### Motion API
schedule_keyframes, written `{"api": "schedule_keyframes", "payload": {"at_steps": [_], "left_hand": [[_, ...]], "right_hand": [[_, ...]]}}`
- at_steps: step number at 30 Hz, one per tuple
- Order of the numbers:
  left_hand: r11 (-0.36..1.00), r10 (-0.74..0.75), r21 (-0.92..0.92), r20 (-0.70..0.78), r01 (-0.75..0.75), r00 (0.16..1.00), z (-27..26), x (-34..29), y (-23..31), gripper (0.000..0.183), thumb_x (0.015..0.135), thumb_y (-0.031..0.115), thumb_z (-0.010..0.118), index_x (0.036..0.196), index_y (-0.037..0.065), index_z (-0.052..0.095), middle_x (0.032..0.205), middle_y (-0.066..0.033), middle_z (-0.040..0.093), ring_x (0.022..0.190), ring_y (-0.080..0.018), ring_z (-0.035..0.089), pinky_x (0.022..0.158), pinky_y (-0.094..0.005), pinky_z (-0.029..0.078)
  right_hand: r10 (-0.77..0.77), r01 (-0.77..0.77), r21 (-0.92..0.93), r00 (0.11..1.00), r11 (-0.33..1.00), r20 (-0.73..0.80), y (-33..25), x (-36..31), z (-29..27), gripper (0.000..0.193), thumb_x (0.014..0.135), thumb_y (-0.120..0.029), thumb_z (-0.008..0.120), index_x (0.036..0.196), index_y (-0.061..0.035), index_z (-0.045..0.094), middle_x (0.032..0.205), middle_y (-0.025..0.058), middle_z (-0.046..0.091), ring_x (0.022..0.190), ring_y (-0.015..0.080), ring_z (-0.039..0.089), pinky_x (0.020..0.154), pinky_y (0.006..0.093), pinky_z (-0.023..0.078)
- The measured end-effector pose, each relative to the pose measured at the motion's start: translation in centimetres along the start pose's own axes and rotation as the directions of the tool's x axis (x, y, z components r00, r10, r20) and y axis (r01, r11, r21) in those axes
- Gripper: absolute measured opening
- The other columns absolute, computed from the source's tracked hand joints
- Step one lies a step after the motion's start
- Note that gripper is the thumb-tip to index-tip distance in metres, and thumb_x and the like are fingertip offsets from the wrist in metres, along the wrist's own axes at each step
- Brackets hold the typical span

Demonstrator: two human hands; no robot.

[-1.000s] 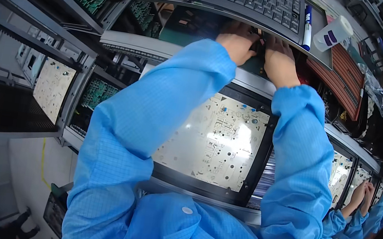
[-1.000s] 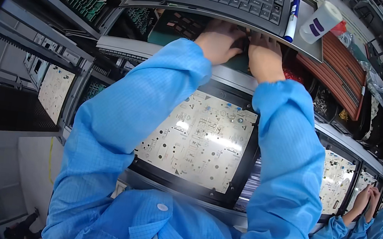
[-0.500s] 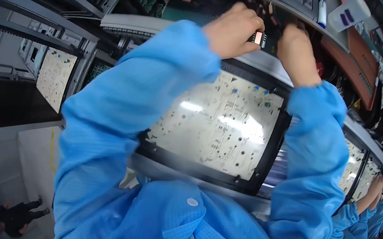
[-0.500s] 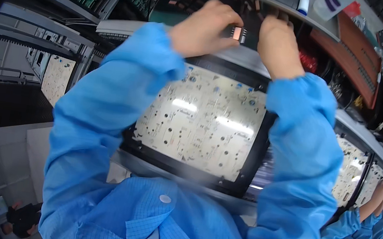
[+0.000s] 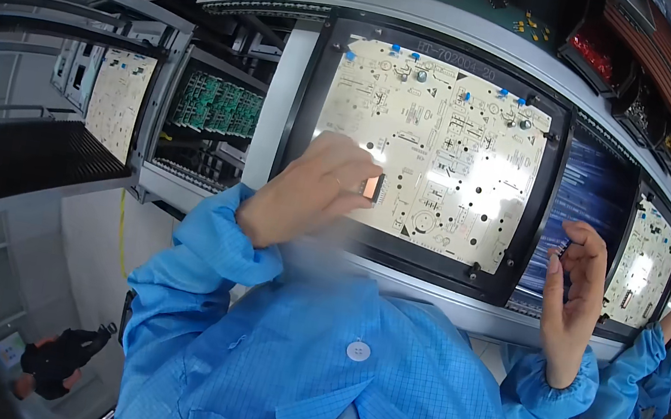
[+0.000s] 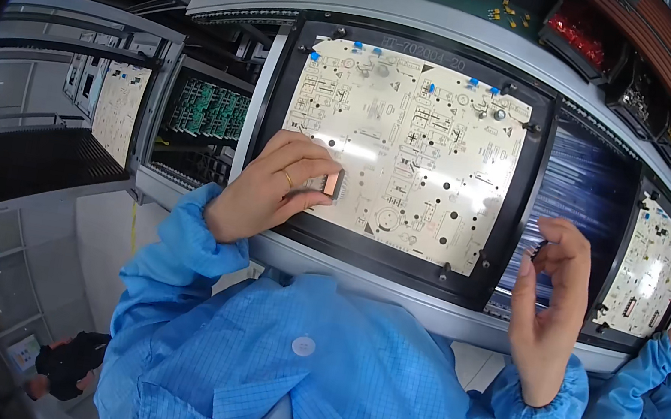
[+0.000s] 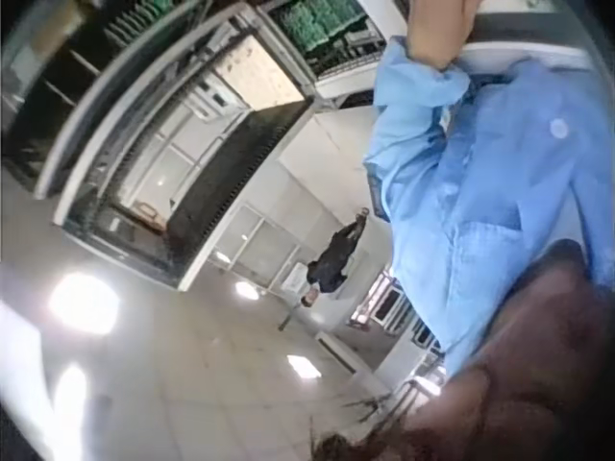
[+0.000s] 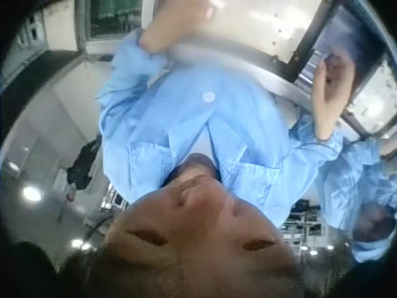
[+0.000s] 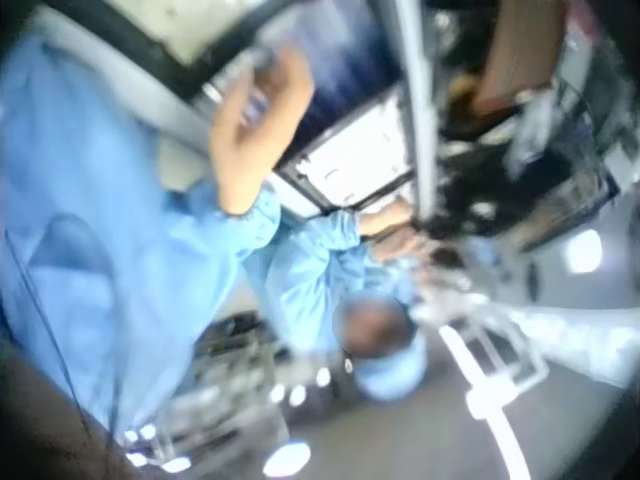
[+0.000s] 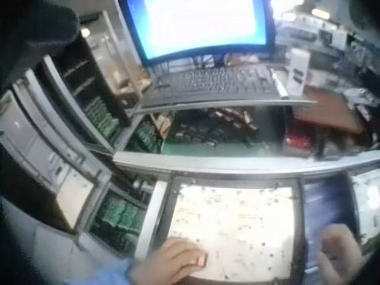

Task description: Assembling electronic components onto printed circuit boards on an industrial production line.

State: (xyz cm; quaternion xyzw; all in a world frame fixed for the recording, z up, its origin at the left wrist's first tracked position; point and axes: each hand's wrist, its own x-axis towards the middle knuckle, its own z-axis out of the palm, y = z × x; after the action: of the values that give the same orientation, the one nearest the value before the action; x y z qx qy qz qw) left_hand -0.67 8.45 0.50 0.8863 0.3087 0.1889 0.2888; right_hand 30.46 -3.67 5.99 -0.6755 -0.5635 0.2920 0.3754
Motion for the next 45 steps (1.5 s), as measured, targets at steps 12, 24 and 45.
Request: {"api": "schedule_keyframes", "payload": {"at_steps": [12,24,45], "left_hand": [[1.000,0.016,0.023,-0.016,-0.015,1.000,0.4,-0.2,-0.2,0.042,0.073,0.008,0.078,0.112,0.004,0.063,0.111,-0.0096,0.059,0.106,-0.0293,0.053,0.091,-0.0374,0.047],[1.000,-0.003,0.015,-0.082,0.005,0.997,1.3,-0.4,0.0,0.039,0.074,0.007,0.076,0.111,0.003,0.064,0.109,-0.0100,0.061,0.104,-0.0291,0.055,0.090,-0.0372,0.047],[0.898,-0.146,0.345,-0.350,0.272,0.925,-0.9,-4.1,0.5,0.039,0.094,0.028,0.054,0.127,0.010,0.061,0.148,-0.0179,0.037,0.135,-0.0372,0.025,0.112,-0.0468,0.016]], "right_hand": [[-0.017,0.011,0.074,0.995,0.997,0.094,1.1,-2.0,0.4,0.022,0.094,0.004,0.050,0.116,0.0004,0.054,0.128,0.0108,0.046,0.107,0.0127,0.052,0.092,0.0271,0.044],[0.057,-0.140,0.493,0.982,0.859,0.180,2.5,-1.1,2.6,0.037,0.083,0.018,0.056,0.116,0.0020,0.056,0.126,0.0086,0.044,0.093,0.0109,0.056,0.082,0.0247,0.048],[-0.344,0.357,-0.456,0.932,0.815,0.115,1.9,0.4,5.7,0.033,0.059,-0.001,0.079,0.089,-0.0083,0.067,0.103,0.0023,0.068,0.091,0.0269,0.053,0.077,0.0350,0.046]]}}
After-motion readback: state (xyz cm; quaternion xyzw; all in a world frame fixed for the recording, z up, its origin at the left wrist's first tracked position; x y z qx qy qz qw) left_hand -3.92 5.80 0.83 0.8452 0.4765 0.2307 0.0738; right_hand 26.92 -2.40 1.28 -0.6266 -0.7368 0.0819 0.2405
